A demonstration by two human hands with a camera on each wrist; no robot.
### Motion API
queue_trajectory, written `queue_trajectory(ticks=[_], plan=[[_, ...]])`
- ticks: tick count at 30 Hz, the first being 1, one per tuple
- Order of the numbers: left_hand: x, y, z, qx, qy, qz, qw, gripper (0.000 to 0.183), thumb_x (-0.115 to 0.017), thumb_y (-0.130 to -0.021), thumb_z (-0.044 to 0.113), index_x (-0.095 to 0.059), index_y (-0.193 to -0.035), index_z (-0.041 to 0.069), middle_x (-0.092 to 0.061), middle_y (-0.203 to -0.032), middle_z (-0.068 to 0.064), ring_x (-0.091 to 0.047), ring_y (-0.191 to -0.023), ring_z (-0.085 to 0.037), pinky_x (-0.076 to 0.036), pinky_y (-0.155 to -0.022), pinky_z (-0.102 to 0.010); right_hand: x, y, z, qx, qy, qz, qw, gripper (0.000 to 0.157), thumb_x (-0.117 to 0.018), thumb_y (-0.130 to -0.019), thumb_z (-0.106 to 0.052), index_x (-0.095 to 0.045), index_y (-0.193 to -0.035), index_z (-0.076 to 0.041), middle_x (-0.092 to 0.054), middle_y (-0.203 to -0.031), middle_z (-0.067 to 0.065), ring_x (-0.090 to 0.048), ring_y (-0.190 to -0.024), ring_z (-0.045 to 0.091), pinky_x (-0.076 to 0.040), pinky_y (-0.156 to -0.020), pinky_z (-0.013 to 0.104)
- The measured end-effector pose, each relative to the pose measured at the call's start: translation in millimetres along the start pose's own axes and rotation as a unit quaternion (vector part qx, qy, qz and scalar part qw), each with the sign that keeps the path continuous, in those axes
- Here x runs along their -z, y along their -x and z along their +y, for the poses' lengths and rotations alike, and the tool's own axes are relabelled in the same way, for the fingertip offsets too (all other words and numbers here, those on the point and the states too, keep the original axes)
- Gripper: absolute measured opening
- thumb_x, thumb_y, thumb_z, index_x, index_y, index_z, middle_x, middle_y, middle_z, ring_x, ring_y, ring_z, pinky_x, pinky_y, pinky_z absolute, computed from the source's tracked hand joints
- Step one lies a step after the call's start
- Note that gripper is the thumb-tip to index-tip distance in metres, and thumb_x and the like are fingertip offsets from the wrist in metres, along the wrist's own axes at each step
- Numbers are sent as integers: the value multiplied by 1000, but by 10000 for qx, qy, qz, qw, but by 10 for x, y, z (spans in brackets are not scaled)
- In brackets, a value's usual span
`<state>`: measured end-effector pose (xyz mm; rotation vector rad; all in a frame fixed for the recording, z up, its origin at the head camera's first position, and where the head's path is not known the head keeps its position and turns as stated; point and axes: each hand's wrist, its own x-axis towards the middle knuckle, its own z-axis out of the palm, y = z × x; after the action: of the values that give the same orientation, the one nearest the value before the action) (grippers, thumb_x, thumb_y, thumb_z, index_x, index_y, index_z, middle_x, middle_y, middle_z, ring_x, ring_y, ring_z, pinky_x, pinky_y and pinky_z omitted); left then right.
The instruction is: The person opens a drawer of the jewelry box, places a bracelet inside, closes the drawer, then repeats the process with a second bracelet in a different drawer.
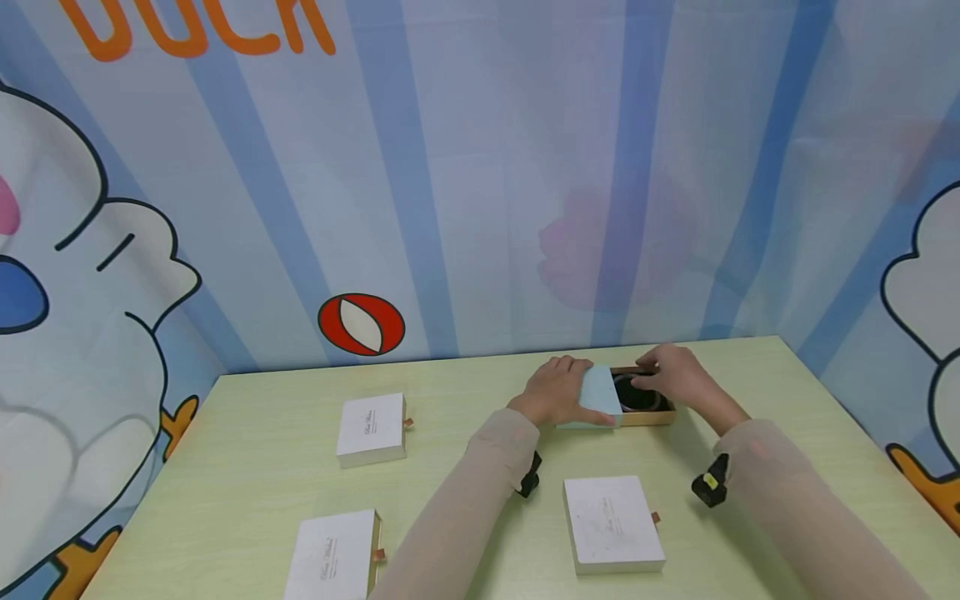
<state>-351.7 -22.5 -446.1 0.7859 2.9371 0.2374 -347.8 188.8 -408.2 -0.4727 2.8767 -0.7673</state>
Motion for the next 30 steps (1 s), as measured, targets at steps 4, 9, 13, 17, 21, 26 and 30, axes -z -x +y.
queue_trajectory(ticks=[4,9,13,17,21,26,30], plan=[[4,-5,-4,-6,-22,16,10000,100,-66,-78,74,-36,-153,16,-44,-149,-5,-40,-136,-20,-31,-112,-31,24,39,24,89,54,398,9992,32,-60,-98,-5,-60,-120,19,-62,-112,35,-63,-96,44,-55,-74,49],[3,-11,-8,-25,-19,29,10000,101,-66,-78,74,-35,-153,15,-44,-149,-5,-40,-137,-20,-31,-113,-31,41,81,66,-37,-94,637,9979,30,-53,-99,1,-56,-120,22,-60,-112,38,-67,-73,33,-55,-64,42],[8,-7,-4,-33,46,38,10000,101,-67,-78,74,-35,-154,15,-44,-149,-5,-40,-137,-20,-31,-113,-31,49,104,115,-283,-162,649,9974,30,-50,-99,4,-54,-121,24,-58,-115,40,-68,-73,34,-56,-66,42],[13,-5,-5,-38,54,46,10000,101,-67,-78,74,-35,-154,15,-44,-149,-5,-40,-136,-19,-31,-112,-31,51,101,188,-487,-47,596,9970,30,-50,-99,5,-55,-120,25,-57,-116,41,-65,-92,45,-55,-75,48],[14,-16,-10,-46,10,36,10000,102,-66,-78,74,-34,-154,15,-44,-149,-5,-39,-137,-19,-31,-113,-30,43,89,269,-568,-1,509,9971,30,-51,-98,4,-56,-118,25,-58,-117,40,-59,-103,51,-54,-80,52],[10,-36,-12,-69,-12,17,10000,102,-65,-78,75,-33,-155,16,-43,-150,-5,-39,-138,-19,-29,-114,-30,38,90,346,-546,-102,431,9975,27,-53,-96,3,-60,-112,24,-63,-108,37,-65,-92,45,-56,-74,48],[11,-43,-14,-84,-31,20,10000,103,-65,-78,76,-33,-155,16,-43,-150,-5,-38,-138,-19,-29,-114,-31,37,97,362,-609,-365,327,9969,25,-54,-96,3,-62,-110,23,-67,-98,33,-67,-78,33,-55,-68,42]])
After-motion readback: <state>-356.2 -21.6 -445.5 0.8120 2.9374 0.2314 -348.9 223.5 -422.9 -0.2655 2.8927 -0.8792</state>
